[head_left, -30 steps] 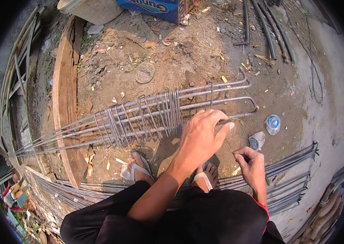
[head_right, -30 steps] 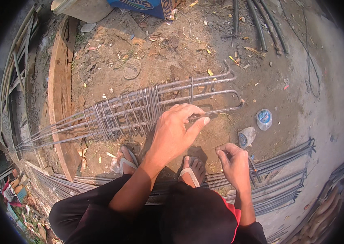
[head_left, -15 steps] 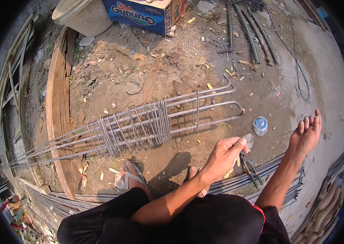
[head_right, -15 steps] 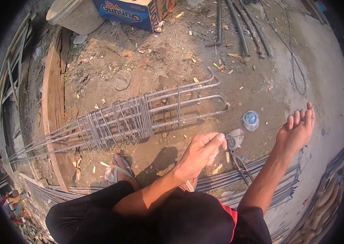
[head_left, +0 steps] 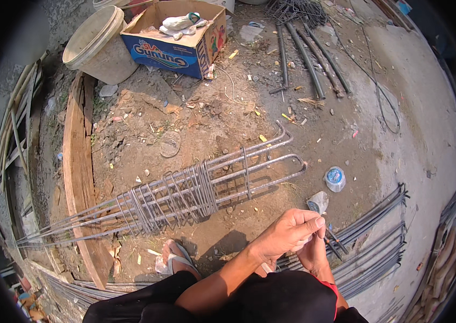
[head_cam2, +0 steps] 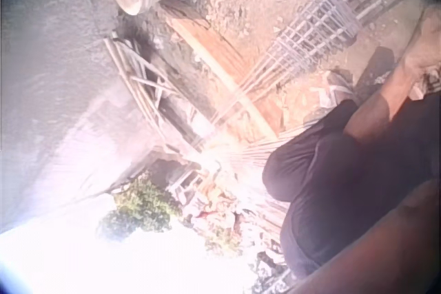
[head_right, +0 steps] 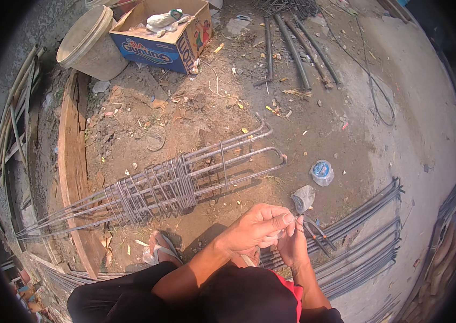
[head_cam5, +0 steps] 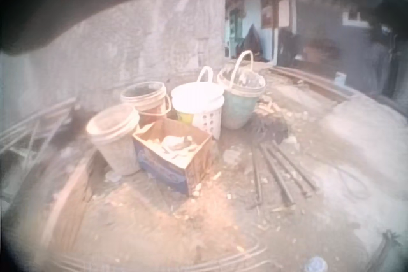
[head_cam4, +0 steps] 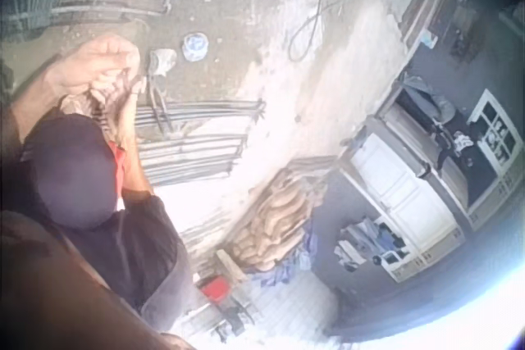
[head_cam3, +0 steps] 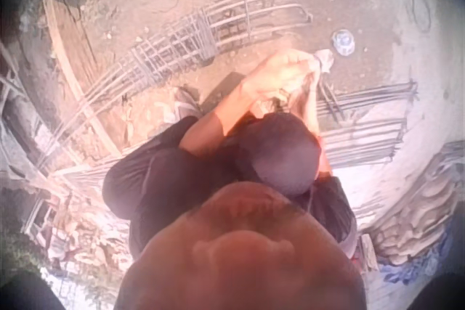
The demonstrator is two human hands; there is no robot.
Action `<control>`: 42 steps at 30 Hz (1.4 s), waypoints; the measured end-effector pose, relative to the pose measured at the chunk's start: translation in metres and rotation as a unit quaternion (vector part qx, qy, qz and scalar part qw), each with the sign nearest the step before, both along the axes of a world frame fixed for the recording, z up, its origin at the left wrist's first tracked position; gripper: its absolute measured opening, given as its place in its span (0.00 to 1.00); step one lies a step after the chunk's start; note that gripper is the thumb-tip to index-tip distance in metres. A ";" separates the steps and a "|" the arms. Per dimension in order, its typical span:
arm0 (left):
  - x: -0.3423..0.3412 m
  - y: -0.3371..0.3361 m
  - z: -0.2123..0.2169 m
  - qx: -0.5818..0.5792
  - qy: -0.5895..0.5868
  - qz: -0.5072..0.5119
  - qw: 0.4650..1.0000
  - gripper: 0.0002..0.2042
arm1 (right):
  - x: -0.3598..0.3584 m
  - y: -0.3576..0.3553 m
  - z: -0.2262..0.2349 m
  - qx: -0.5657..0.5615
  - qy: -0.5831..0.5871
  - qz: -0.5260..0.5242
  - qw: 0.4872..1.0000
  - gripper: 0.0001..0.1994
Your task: The person assembles a rebar cage by arranging and tying metal rods together with wire. They then use an angle grinder to cut a coil of wire and continue tying the rebar cage.
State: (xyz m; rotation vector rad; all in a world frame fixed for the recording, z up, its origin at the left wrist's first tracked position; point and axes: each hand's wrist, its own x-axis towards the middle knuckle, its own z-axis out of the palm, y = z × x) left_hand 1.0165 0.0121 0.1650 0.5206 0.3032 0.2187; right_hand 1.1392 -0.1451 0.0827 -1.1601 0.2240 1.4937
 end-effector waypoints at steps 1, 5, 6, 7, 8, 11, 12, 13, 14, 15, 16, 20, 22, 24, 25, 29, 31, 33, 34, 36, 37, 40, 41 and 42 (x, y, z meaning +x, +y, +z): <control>0.005 0.004 0.001 -0.009 -0.002 0.012 1.000 0.18 | -0.009 -0.011 0.004 0.009 0.017 0.008 1.000 0.37; -0.001 0.016 0.018 -0.060 0.003 0.091 0.994 0.16 | -0.028 -0.035 0.012 -0.024 -0.002 0.096 0.995 0.31; -0.003 0.016 0.017 -0.065 -0.009 0.114 0.991 0.16 | -0.025 -0.045 0.013 -0.046 -0.028 0.115 0.992 0.30; -0.003 0.017 0.019 -0.067 -0.014 0.139 0.988 0.16 | -0.021 -0.055 0.015 -0.067 -0.056 0.130 0.988 0.29; -0.005 0.018 0.023 -0.066 -0.010 0.177 0.982 0.17 | -0.016 -0.067 0.017 -0.088 -0.081 0.150 0.981 0.28; -0.014 0.033 0.035 -0.015 0.019 0.273 0.962 0.17 | 0.009 -0.105 0.025 -0.151 -0.146 0.207 0.955 0.24; -0.015 0.039 0.042 0.014 0.031 0.296 0.955 0.17 | 0.019 -0.120 0.029 -0.175 -0.171 0.223 0.944 0.23; -0.019 0.043 0.047 0.042 0.043 0.317 0.947 0.17 | 0.029 -0.133 0.033 -0.198 -0.193 0.244 0.930 0.21; -0.021 0.046 0.047 0.083 0.056 0.314 0.944 0.17 | 0.039 -0.146 0.037 -0.220 -0.218 0.263 0.914 0.20; -0.023 0.046 0.049 0.113 0.076 0.328 0.935 0.18 | 0.049 -0.158 0.042 -0.239 -0.234 0.288 0.897 0.19; -0.020 0.044 0.049 0.143 0.093 0.338 0.926 0.18 | 0.059 -0.169 0.046 -0.254 -0.256 0.313 0.879 0.18; -0.007 0.036 0.076 0.275 0.030 0.308 0.910 0.20 | 0.097 -0.202 0.070 -0.302 -0.317 0.373 0.818 0.14; -0.002 0.030 0.100 0.323 -0.050 0.214 0.920 0.20 | 0.096 -0.183 0.104 -0.360 -0.295 0.290 0.837 0.21; -0.001 0.025 0.116 0.452 -0.072 0.028 0.889 0.13 | 0.112 -0.142 0.158 -0.289 -0.562 0.513 0.580 0.16; 0.006 0.022 0.113 0.480 -0.066 -0.011 0.875 0.12 | 0.123 -0.123 0.189 -0.229 -0.657 0.591 0.409 0.16; 0.022 0.006 0.137 0.541 -0.021 -0.067 0.838 0.11 | 0.125 -0.030 0.316 -0.296 -0.802 0.358 0.375 0.15; 0.019 -0.004 0.173 0.552 0.009 0.020 0.834 0.10 | 0.078 0.030 0.361 -0.229 -0.825 0.258 0.448 0.15; 0.014 -0.036 0.191 0.520 0.075 0.122 0.842 0.11 | 0.024 0.073 0.391 -0.149 -0.789 0.252 0.540 0.15; 0.012 -0.053 0.202 0.477 0.106 0.159 0.858 0.12 | -0.003 0.087 0.407 -0.118 -0.769 0.275 0.565 0.15; -0.017 -0.066 0.250 0.316 0.162 0.177 0.918 0.19 | -0.054 0.093 0.418 -0.029 -0.753 0.388 0.531 0.14; -0.048 -0.061 0.288 0.177 0.201 0.177 0.947 0.24 | -0.074 0.091 0.427 -0.008 -0.730 0.419 0.540 0.13; -0.137 -0.053 0.373 -0.049 0.361 0.257 0.895 0.24 | -0.145 0.098 0.478 0.079 -0.662 0.504 0.549 0.14; -0.165 -0.057 0.388 -0.069 0.416 0.284 0.861 0.21 | -0.168 0.096 0.497 0.100 -0.641 0.529 0.547 0.15; -0.192 -0.063 0.395 -0.083 0.451 0.296 0.838 0.19 | -0.188 0.090 0.511 0.111 -0.620 0.549 0.549 0.15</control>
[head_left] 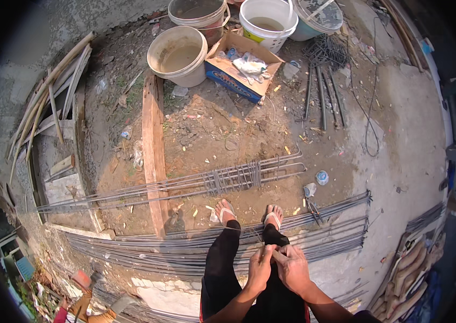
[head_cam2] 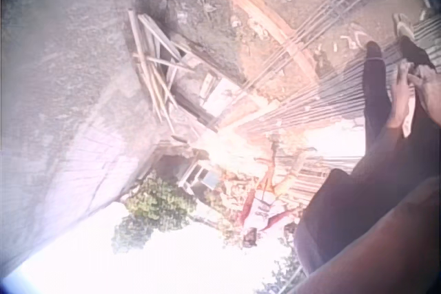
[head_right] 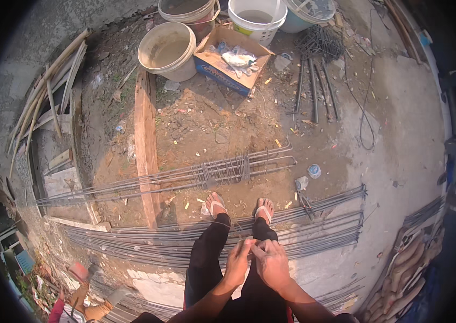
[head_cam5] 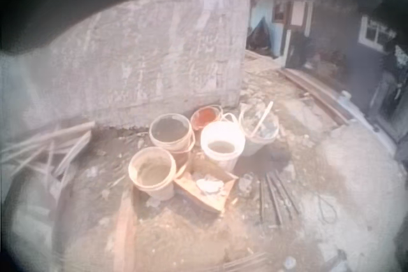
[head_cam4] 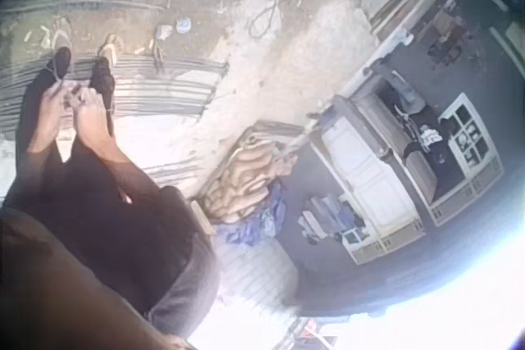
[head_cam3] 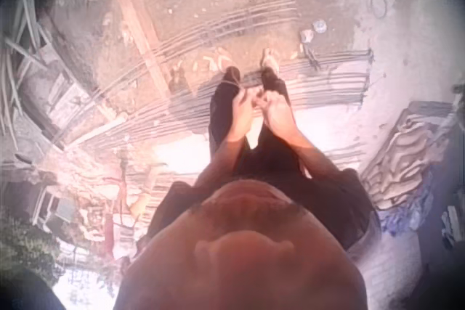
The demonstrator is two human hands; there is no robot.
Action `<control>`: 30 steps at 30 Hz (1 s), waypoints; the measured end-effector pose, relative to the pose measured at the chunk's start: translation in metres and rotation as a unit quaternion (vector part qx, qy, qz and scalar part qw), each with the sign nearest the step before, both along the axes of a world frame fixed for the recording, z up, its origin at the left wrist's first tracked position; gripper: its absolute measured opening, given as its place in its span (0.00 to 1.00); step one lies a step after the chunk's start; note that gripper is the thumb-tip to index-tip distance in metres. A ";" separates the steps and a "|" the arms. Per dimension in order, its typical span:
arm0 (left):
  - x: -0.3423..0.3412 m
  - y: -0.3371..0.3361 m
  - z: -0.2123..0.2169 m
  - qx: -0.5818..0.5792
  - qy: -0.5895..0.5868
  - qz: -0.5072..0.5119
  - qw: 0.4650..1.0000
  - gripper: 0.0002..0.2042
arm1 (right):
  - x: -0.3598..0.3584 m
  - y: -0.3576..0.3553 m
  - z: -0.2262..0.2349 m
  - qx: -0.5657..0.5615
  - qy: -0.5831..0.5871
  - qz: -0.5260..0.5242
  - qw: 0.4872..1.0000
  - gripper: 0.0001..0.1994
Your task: The person assembles a rebar cage by arranging and tying metal rods together with wire. They then use an angle grinder to cut a coil of wire and continue tying the rebar cage.
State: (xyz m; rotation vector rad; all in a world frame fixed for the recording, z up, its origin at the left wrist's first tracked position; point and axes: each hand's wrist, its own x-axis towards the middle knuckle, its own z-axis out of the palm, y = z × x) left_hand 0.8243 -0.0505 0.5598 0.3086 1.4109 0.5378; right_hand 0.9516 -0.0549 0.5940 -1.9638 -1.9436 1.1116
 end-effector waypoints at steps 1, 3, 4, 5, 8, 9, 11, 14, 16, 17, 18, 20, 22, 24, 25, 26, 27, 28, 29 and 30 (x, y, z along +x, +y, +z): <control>-0.030 -0.017 -0.011 -0.053 -0.050 0.052 0.996 0.16 | -0.014 -0.012 0.012 -0.030 0.029 0.066 0.997 0.17; -0.083 0.001 0.009 -0.095 -0.006 0.057 0.994 0.12 | -0.045 -0.023 0.045 -0.075 0.090 0.104 0.988 0.20; -0.116 0.016 0.008 -0.079 0.014 0.033 0.996 0.10 | -0.056 -0.017 0.067 -0.054 0.120 0.064 0.989 0.21; -0.151 0.046 0.012 -0.053 0.046 0.011 0.997 0.10 | -0.066 -0.013 0.089 -0.035 0.150 0.026 0.988 0.22; -0.266 0.208 0.050 0.103 0.176 -0.039 0.978 0.09 | -0.062 0.008 0.125 -0.018 0.206 -0.042 0.977 0.24; -0.296 0.274 0.070 0.161 0.219 -0.051 0.961 0.09 | -0.055 0.013 0.132 0.016 0.209 -0.072 0.975 0.24; -0.329 0.407 0.127 0.275 0.311 -0.086 0.906 0.10 | -0.030 0.024 0.166 0.099 0.159 -0.104 0.977 0.25; -0.317 0.555 0.188 0.384 0.418 -0.154 0.809 0.12 | -0.001 0.010 0.192 0.159 0.157 -0.197 0.955 0.29; -0.306 0.598 0.200 0.412 0.476 -0.190 0.754 0.14 | 0.016 -0.008 0.194 0.126 0.131 -0.253 0.950 0.27; -0.299 0.599 0.188 0.411 0.499 -0.205 0.734 0.15 | 0.021 -0.018 0.188 0.071 0.116 -0.263 0.955 0.24; -0.284 0.593 0.165 0.409 0.511 -0.219 0.724 0.16 | 0.022 -0.042 0.168 0.049 0.085 -0.308 0.946 0.24; -0.264 0.548 0.155 0.400 0.566 -0.222 0.686 0.19 | 0.021 -0.103 0.117 -0.008 0.045 -0.374 0.926 0.23; -0.243 0.480 0.130 0.379 0.594 -0.233 0.670 0.21 | 0.006 -0.188 0.064 -0.080 0.002 -0.467 0.881 0.24; -0.225 0.401 0.088 0.329 0.594 -0.281 0.678 0.23 | -0.015 -0.271 0.032 -0.169 -0.011 -0.607 0.776 0.20; -0.220 0.360 0.069 0.295 0.577 -0.318 0.693 0.25 | -0.020 -0.296 0.021 -0.154 0.003 -0.703 0.695 0.17; -0.214 0.318 0.050 0.254 0.533 -0.357 0.724 0.26 | -0.009 -0.307 0.029 -0.163 0.049 -0.735 0.656 0.17; -0.205 0.279 0.034 0.199 0.456 -0.408 0.766 0.27 | 0.004 -0.315 0.035 -0.172 0.094 -0.763 0.616 0.16; -0.185 0.231 0.012 0.108 0.356 -0.471 0.800 0.28 | 0.017 -0.325 0.038 -0.174 0.113 -0.753 0.625 0.17; -0.134 0.147 0.031 0.007 0.303 -0.545 0.782 0.32 | 0.018 -0.336 0.037 -0.181 0.132 -0.744 0.629 0.17; -0.058 0.068 0.086 -0.052 0.365 -0.650 0.664 0.34 | 0.016 -0.347 0.036 -0.190 0.155 -0.731 0.637 0.17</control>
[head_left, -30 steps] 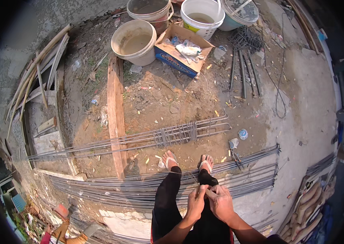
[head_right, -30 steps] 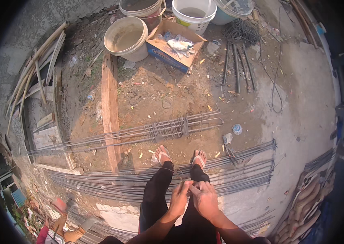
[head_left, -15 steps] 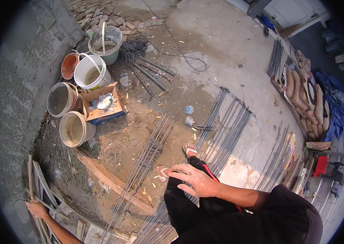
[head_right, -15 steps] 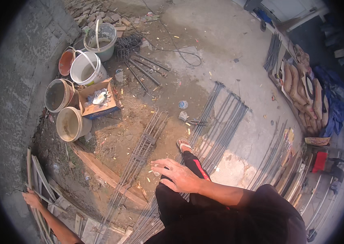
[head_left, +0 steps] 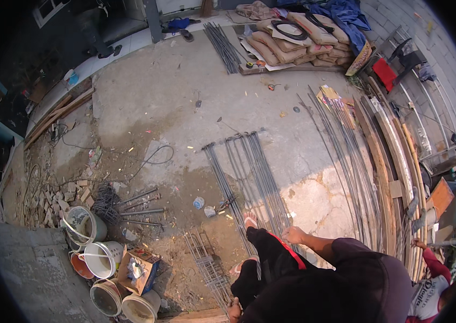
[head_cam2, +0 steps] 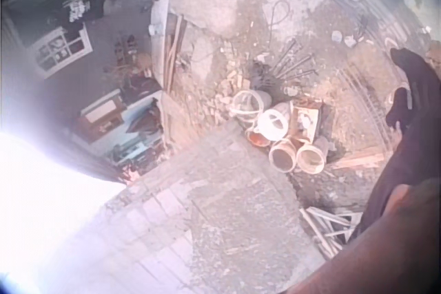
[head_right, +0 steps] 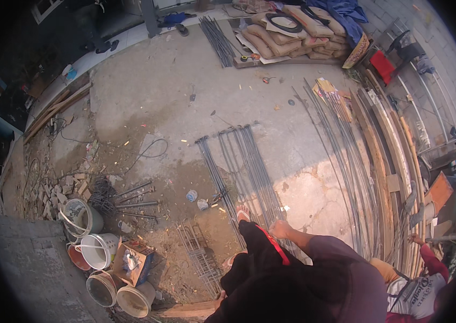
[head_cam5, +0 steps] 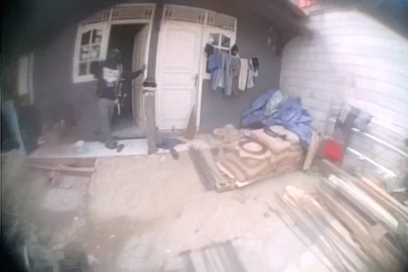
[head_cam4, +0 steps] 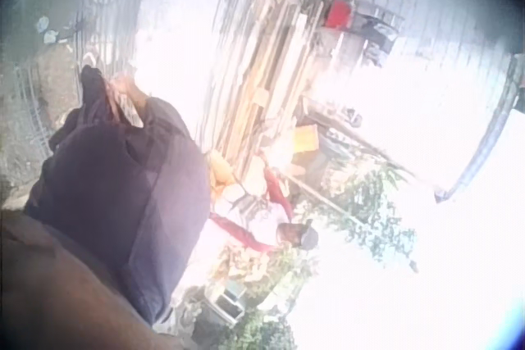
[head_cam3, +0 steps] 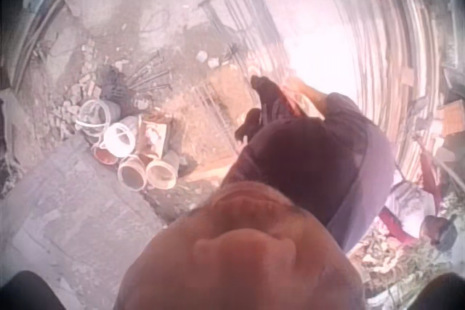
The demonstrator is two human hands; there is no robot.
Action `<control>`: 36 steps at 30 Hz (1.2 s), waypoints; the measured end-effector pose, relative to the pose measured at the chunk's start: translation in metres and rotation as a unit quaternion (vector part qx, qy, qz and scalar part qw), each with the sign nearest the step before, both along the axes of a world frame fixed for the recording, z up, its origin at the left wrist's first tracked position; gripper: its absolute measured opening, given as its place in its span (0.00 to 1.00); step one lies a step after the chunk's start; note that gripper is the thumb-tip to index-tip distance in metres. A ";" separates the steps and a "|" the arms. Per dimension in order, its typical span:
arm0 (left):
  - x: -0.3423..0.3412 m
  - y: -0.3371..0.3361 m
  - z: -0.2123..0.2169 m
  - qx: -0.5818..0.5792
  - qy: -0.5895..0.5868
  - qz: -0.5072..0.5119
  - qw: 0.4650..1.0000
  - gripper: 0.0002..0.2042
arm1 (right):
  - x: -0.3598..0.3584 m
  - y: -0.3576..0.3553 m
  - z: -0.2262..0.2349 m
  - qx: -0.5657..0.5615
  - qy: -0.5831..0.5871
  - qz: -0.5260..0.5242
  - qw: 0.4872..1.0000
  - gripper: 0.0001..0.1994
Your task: The person assembles a rebar cage by arranging and tying metal rods together with wire. They then use an angle grinder to cut a coil of wire and continue tying the rebar cage.
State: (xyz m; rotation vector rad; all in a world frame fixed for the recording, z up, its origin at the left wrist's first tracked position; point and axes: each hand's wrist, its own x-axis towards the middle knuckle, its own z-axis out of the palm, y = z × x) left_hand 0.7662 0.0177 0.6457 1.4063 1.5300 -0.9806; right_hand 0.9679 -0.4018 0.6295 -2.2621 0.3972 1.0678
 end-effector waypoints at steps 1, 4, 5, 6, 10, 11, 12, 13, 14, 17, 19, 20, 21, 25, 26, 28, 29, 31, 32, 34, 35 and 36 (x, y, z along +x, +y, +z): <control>0.043 -0.046 0.002 0.059 0.090 -0.235 0.966 0.34 | 0.001 -0.012 0.002 -0.003 -0.046 0.009 0.999 0.17; 0.114 -0.021 0.012 -0.064 -0.204 -0.277 0.937 0.34 | 0.013 -0.039 0.010 -0.001 -0.153 -0.023 0.988 0.17; 0.136 0.014 0.006 -0.163 -0.300 -0.196 0.919 0.33 | 0.021 -0.043 0.019 0.007 -0.145 -0.059 0.988 0.17; 0.165 0.032 0.026 -0.141 -0.290 -0.074 0.944 0.31 | 0.034 -0.049 0.030 0.014 -0.133 -0.093 0.987 0.16; 0.251 0.088 0.056 -0.029 -0.344 -0.001 0.939 0.25 | 0.047 -0.086 0.041 0.025 -0.153 -0.311 0.938 0.15; 0.263 0.099 0.067 -0.021 -0.349 -0.041 0.936 0.24 | 0.050 -0.081 0.060 0.041 -0.165 -0.339 0.925 0.14; 0.271 0.112 0.065 -0.044 -0.361 -0.059 0.930 0.24 | 0.045 -0.083 0.068 0.059 -0.172 -0.379 0.907 0.14; 0.276 0.114 0.055 -0.073 -0.375 -0.071 0.921 0.23 | 0.036 -0.085 0.070 0.072 -0.185 -0.413 0.889 0.14; 0.282 0.111 0.051 -0.079 -0.350 -0.080 0.930 0.23 | 0.017 -0.080 0.066 0.080 -0.195 -0.445 0.871 0.14; 0.290 0.122 0.025 -0.086 -0.280 -0.146 0.945 0.24 | -0.034 -0.053 0.044 0.089 -0.207 -0.522 0.823 0.13; 0.282 0.133 -0.003 -0.102 -0.235 -0.170 0.952 0.24 | -0.096 -0.016 0.024 0.088 -0.162 -0.563 0.806 0.13; 0.279 0.140 -0.019 -0.115 -0.217 -0.171 0.954 0.25 | -0.128 0.004 0.014 0.098 -0.131 -0.579 0.799 0.13; 0.278 0.164 -0.021 -0.115 -0.200 -0.175 0.957 0.25 | -0.148 0.036 0.013 0.080 -0.093 -0.569 0.813 0.13; 0.282 0.130 -0.016 -0.156 -0.191 -0.276 0.929 0.26 | -0.287 0.086 -0.041 0.076 0.028 -0.595 0.800 0.10; 0.282 0.111 -0.019 -0.175 -0.195 -0.276 0.925 0.26 | -0.327 0.079 -0.055 0.082 0.010 -0.571 0.817 0.09; 0.293 0.096 -0.012 -0.169 -0.194 -0.285 0.923 0.25 | -0.363 0.095 -0.054 0.077 -0.018 -0.533 0.842 0.09; 0.302 0.095 -0.004 -0.148 -0.193 -0.295 0.924 0.25 | -0.340 0.100 -0.045 0.079 -0.013 -0.560 0.825 0.10; 0.326 0.103 0.007 -0.104 -0.205 -0.301 0.926 0.24 | -0.263 0.106 -0.006 0.107 0.014 -0.638 0.762 0.12; 0.337 0.088 0.007 -0.115 -0.212 -0.318 0.917 0.24 | -0.246 0.095 0.004 0.097 -0.021 -0.673 0.733 0.11; 0.358 0.053 0.008 -0.138 -0.225 -0.357 0.896 0.24 | -0.226 0.073 0.015 0.095 -0.079 -0.715 0.688 0.12; 0.369 0.037 0.012 -0.144 -0.228 -0.367 0.890 0.25 | -0.215 0.060 0.018 0.106 -0.103 -0.720 0.678 0.13; 0.380 0.021 0.018 -0.149 -0.230 -0.378 0.884 0.27 | -0.201 0.050 0.027 0.092 -0.113 -0.704 0.695 0.13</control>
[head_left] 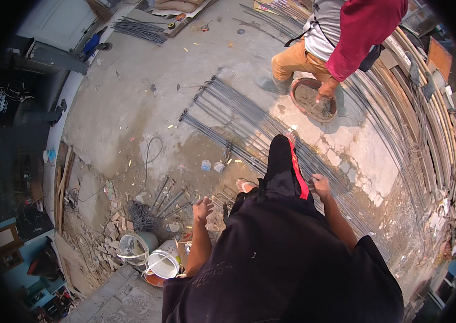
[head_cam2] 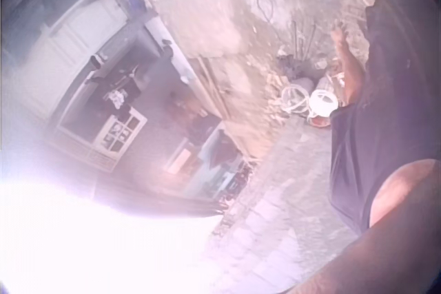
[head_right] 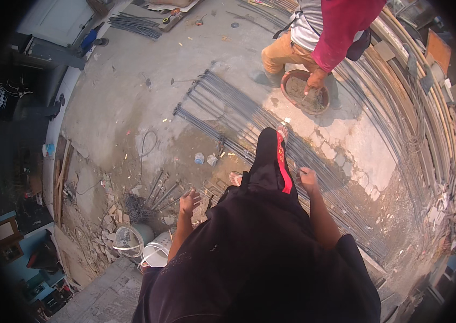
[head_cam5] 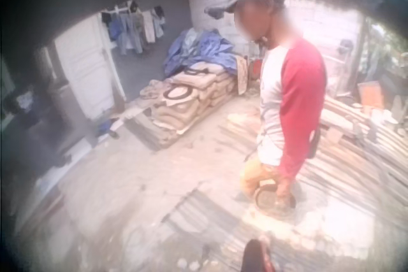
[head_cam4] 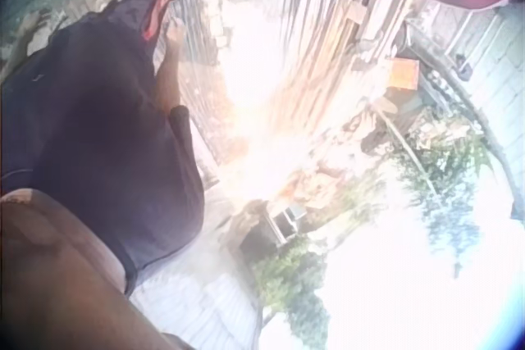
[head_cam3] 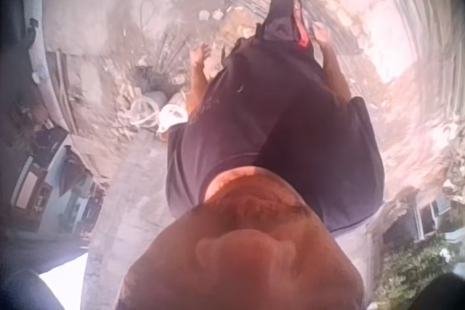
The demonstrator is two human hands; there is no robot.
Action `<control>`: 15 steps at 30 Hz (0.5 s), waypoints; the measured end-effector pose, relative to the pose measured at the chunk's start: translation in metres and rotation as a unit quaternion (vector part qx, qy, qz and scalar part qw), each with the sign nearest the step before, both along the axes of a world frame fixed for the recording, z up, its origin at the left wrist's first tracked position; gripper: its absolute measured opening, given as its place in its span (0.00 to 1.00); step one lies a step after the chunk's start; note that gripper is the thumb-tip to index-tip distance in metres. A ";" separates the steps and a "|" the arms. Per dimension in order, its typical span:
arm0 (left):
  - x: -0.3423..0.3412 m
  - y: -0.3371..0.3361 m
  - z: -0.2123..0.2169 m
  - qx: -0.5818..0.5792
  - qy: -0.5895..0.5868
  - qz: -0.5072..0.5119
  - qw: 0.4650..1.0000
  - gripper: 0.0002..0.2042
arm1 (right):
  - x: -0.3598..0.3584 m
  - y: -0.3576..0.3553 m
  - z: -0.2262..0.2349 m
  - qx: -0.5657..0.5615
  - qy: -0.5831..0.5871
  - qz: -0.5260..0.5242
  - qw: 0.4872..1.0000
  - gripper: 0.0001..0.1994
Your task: The person assembles a rebar cage by arranging and tying metal rods together with wire. They then use an angle grinder to cut a coil of wire and continue tying the rebar cage.
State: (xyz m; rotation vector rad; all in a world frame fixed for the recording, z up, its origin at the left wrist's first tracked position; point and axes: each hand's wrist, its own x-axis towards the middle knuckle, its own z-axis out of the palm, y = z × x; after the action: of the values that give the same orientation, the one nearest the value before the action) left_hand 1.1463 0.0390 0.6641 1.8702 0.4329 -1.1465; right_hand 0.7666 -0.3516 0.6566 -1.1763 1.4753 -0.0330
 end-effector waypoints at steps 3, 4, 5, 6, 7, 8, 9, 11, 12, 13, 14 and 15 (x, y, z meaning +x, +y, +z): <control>0.024 -0.038 -0.003 -0.009 -0.035 -0.004 0.999 0.25 | 0.030 -0.033 0.027 -0.084 0.006 0.067 0.994 0.13; 0.032 -0.044 -0.006 -0.013 -0.037 -0.012 0.999 0.25 | 0.036 -0.044 0.035 -0.190 0.040 0.151 0.969 0.16; 0.029 -0.054 -0.012 -0.007 -0.022 -0.022 0.999 0.26 | 0.023 -0.056 0.025 -0.207 0.061 0.141 0.966 0.15; 0.023 -0.059 -0.020 -0.002 -0.005 -0.023 1.000 0.27 | 0.016 -0.070 0.014 -0.225 0.082 0.139 0.961 0.15; 0.020 -0.062 -0.021 0.006 0.005 -0.020 1.000 0.28 | 0.013 -0.084 0.001 -0.241 0.094 0.141 0.956 0.15; 0.018 -0.068 -0.017 0.017 0.010 -0.016 1.000 0.28 | 0.009 -0.100 -0.010 -0.178 0.119 0.130 0.968 0.15; 0.014 -0.083 -0.011 0.036 0.027 -0.023 0.999 0.27 | 0.000 -0.116 -0.021 -0.111 0.131 0.126 0.977 0.15; 0.002 -0.131 -0.013 0.080 0.056 -0.066 0.993 0.24 | -0.044 -0.144 -0.051 0.030 0.097 0.021 0.995 0.14; -0.013 -0.173 -0.027 0.098 0.075 -0.106 0.987 0.23 | -0.079 -0.164 -0.067 0.044 0.122 0.011 0.991 0.14; -0.027 -0.213 -0.031 0.123 0.082 -0.147 0.978 0.22 | -0.109 -0.171 -0.076 0.000 0.134 0.056 0.989 0.14; -0.031 -0.251 -0.033 0.147 0.057 -0.197 0.968 0.21 | -0.104 -0.206 -0.079 0.025 0.134 0.063 0.989 0.13; -0.037 -0.289 -0.032 0.169 0.036 -0.252 0.952 0.20 | -0.103 -0.241 -0.079 0.050 0.140 0.070 0.986 0.13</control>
State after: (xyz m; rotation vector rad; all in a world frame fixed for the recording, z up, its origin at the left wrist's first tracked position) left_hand 1.1095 -0.2496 0.6319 2.3264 0.1982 -1.5567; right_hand 0.6639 -0.5928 0.5773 -1.2364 1.6135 0.3100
